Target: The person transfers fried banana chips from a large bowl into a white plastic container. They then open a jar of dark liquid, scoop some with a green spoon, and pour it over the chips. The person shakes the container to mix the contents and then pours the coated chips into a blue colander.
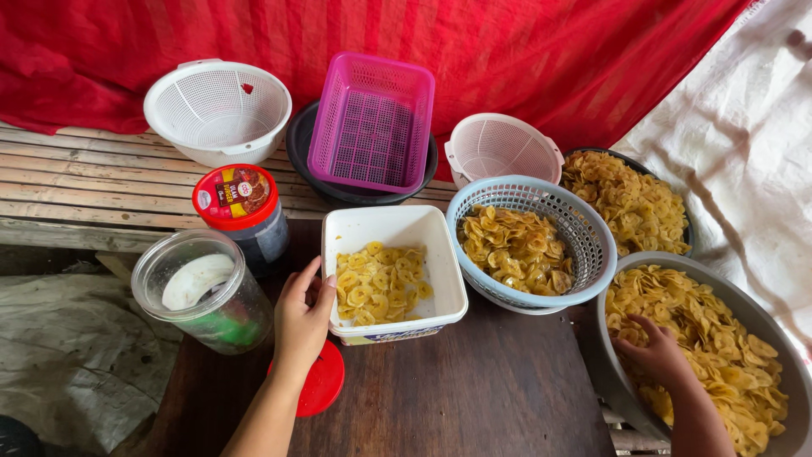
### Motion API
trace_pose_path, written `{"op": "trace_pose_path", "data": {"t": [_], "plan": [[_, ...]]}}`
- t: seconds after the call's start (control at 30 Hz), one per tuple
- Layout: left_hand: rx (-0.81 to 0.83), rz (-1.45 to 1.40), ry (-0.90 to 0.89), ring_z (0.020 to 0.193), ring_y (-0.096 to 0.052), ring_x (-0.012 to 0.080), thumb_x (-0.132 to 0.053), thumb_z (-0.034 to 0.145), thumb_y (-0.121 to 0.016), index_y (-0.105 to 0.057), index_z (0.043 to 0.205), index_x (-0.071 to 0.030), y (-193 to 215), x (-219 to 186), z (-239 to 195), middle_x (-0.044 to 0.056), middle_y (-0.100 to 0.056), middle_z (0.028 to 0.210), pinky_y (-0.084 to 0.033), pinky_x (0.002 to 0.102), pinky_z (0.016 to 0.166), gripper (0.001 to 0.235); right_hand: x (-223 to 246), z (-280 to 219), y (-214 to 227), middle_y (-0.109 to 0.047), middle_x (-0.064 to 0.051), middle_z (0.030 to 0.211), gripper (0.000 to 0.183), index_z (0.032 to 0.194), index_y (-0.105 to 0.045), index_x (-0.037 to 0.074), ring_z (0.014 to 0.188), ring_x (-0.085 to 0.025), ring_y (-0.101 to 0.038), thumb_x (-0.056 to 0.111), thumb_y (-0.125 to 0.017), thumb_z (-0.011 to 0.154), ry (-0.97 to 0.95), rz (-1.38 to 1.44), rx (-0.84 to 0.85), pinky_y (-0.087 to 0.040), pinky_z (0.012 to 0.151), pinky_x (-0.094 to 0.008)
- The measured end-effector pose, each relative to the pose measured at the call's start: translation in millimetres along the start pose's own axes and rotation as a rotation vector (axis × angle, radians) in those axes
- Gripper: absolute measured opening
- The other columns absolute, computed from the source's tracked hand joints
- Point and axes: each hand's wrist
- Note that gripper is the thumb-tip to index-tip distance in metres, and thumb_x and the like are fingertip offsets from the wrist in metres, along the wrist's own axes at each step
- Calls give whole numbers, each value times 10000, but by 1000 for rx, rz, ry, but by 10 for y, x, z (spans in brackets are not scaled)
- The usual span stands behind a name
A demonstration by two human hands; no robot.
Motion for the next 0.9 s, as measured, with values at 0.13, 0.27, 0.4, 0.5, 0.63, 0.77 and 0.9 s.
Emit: {"op": "trace_pose_path", "data": {"t": [0.13, 0.27, 0.4, 0.5, 0.63, 0.77, 0.9], "plan": [[-5, -25, 33, 734, -564, 105, -190, 939, -712, -664, 1293, -12, -17, 3, -12, 32, -588, 862, -494, 273, 642, 399, -12, 3, 27, -572, -253, 1305, 726, 1385, -650, 312, 1131, -401, -667, 493, -836, 707, 49, -65, -36, -555, 976, -480], [-2, -30, 21, 731, -555, 109, -184, 944, -716, -665, 1298, -7, -22, -11, 2, 38, -583, 853, -492, 269, 654, 399, 18, -33, 18, -583, -239, 1318, 706, 1368, -667, 298, 1145, -391, -668, 486, -844, 710, 39, -62, -76, -545, 987, -480], [3, -45, 73, 722, -555, 103, -192, 940, -709, -663, 1297, -16, -18, -26, -16, 33, -576, 851, -494, 270, 634, 400, 1, -73, 7, -619, -248, 1257, 712, 1363, -668, 254, 1055, -371, -694, 402, -872, 697, 69, 23, -66, -565, 928, -456], [4, -31, 38, 730, -556, 103, -191, 944, -709, -663, 1301, -12, -20, -39, -4, 35, -577, 849, -493, 269, 650, 402, -12, -19, 55, -719, -227, 1173, 692, 1354, -672, 197, 984, -327, -736, 333, -871, 705, 73, 147, -48, -582, 869, -434], [-4, -20, 38, 736, -561, 100, -195, 943, -711, -667, 1291, -13, -10, -35, -4, 28, -585, 857, -495, 266, 652, 395, -63, -36, 157, -689, -233, 1217, 640, 1391, -668, 127, 922, -321, -697, 267, -841, 790, -54, 356, -80, -566, 744, -416], [1, -7, 36, 735, -560, 102, -197, 946, -712, -669, 1294, -16, -10, -29, -4, 32, -579, 848, -491, 265, 651, 395, -83, -101, 265, -686, -256, 1197, 654, 1439, -599, 92, 933, -228, -687, 236, -804, 835, -108, 757, -162, -549, 733, -324], [-13, -13, 12, 729, -563, 103, -193, 943, -706, -670, 1296, -19, -15, -18, -5, 25, -587, 848, -490, 265, 646, 396, -84, -124, 354, -692, -226, 1159, 590, 1427, -603, 66, 954, -254, -691, 197, -789, 883, -172, 720, -141, -550, 769, -378]]}}
Point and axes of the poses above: each hand's wrist, its own z-axis towards the middle knuckle, its own y-axis out of the back of the hand, x = y × z
